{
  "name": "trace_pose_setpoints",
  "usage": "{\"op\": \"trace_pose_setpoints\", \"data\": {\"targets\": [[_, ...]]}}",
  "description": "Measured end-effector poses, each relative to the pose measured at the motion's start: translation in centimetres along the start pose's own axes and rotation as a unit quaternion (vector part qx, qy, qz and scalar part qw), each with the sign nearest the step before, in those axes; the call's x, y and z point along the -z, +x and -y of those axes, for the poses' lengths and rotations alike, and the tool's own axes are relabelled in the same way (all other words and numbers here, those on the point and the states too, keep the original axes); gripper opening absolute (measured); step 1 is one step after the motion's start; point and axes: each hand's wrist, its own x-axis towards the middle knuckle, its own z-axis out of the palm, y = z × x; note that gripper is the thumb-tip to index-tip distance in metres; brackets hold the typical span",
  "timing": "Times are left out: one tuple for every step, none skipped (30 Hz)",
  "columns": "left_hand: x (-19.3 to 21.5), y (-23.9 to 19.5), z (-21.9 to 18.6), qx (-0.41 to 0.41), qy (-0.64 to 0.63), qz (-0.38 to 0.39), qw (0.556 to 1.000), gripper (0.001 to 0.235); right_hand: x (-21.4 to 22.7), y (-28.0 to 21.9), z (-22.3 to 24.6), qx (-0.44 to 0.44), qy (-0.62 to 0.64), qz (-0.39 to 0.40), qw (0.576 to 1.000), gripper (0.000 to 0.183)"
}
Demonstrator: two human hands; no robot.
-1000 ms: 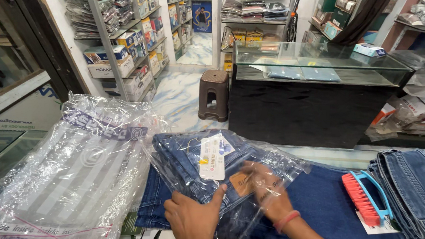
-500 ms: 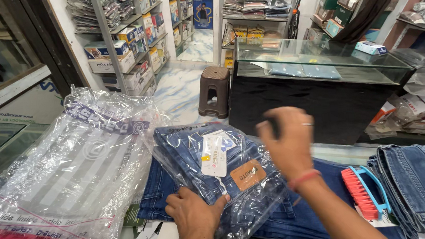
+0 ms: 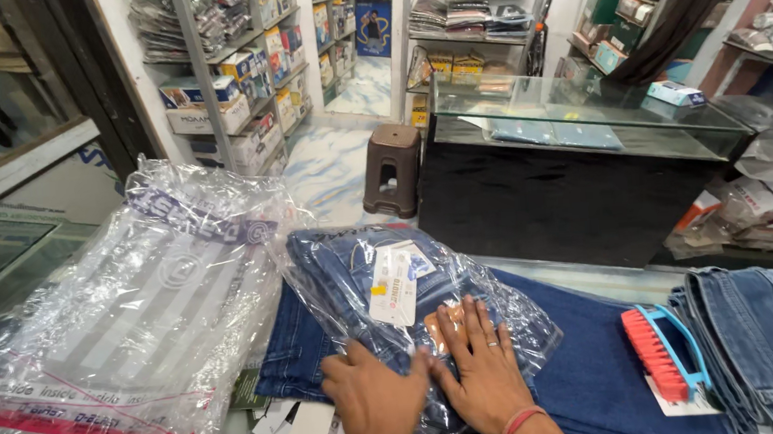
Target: The person brushes a pair of jeans with a blue brush, folds the jeans, places them into a clear plastic bag, and stacks the packaged jeans on a shelf. The person repeats this process with another pair of jeans.
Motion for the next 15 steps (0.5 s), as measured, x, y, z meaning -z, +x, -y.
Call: {"op": "trace_pose_setpoints", "data": {"targets": [[-0.1, 0.1, -0.2, 0.025, -0.022, 0.028, 0.999, 0.103, 0.0, -0.1, -0.1, -0.003, 0.001, 0.011, 1.000, 0.077], [-0.1, 0.2, -0.5, 0.050, -0.044, 0.056, 0.996, 0.105, 0.1, -0.2, -0.2, -0.006, 0.001, 0.022, 1.000, 0.078], [-0.1, 0.5, -0.6, 0.071, -0.063, 0.084, 0.992, 0.108, 0.0, -0.2, -0.1, -0.012, 0.005, 0.030, 0.999, 0.079], [-0.1, 0.8, -0.9, 0.068, -0.069, 0.060, 0.994, 0.107, -0.1, -0.1, -0.1, -0.016, 0.011, 0.036, 0.999, 0.079], [-0.3, 1.0, -1.3, 0.068, -0.075, 0.038, 0.994, 0.107, -0.2, -0.1, -0.1, -0.020, 0.016, 0.044, 0.999, 0.080], [-0.4, 1.0, -1.5, 0.067, -0.080, 0.015, 0.994, 0.106, -0.4, -0.1, 0.0, -0.024, 0.021, 0.052, 0.998, 0.080], [-0.5, 1.1, -1.7, 0.064, -0.073, 0.027, 0.995, 0.105, -0.5, 0.0, 0.0, -0.028, 0.024, 0.052, 0.998, 0.078], [-0.4, 1.2, -1.8, 0.061, -0.066, 0.038, 0.995, 0.104, -0.5, 0.2, 0.1, -0.031, 0.028, 0.052, 0.998, 0.076], [-0.3, 1.2, -1.9, 0.059, -0.057, 0.051, 0.995, 0.103, -0.5, 0.1, 0.1, -0.035, 0.032, 0.054, 0.997, 0.073], [-0.1, 1.4, -1.8, 0.064, -0.059, 0.074, 0.993, 0.099, -0.4, 0.0, 0.3, -0.012, 0.038, 0.027, 0.999, 0.069], [0.5, 1.8, -1.7, 0.066, -0.063, 0.097, 0.991, 0.096, -0.1, -0.1, 0.4, 0.011, 0.043, -0.002, 0.999, 0.065], [1.2, 2.3, -1.7, 0.069, -0.065, 0.119, 0.988, 0.092, 0.5, -0.3, 0.5, 0.035, 0.048, -0.031, 0.998, 0.062], [1.9, 2.6, -1.7, 0.040, -0.054, 0.127, 0.990, 0.087, 1.2, -0.4, 0.7, 0.035, 0.050, -0.029, 0.998, 0.062], [2.8, 3.0, -1.7, 0.012, -0.042, 0.135, 0.990, 0.082, 2.2, -0.6, 0.9, 0.035, 0.051, -0.028, 0.998, 0.063], [3.9, 3.5, -2.1, -0.018, -0.030, 0.140, 0.990, 0.077, 3.5, -0.3, 1.2, 0.037, 0.053, -0.029, 0.997, 0.064]]}}
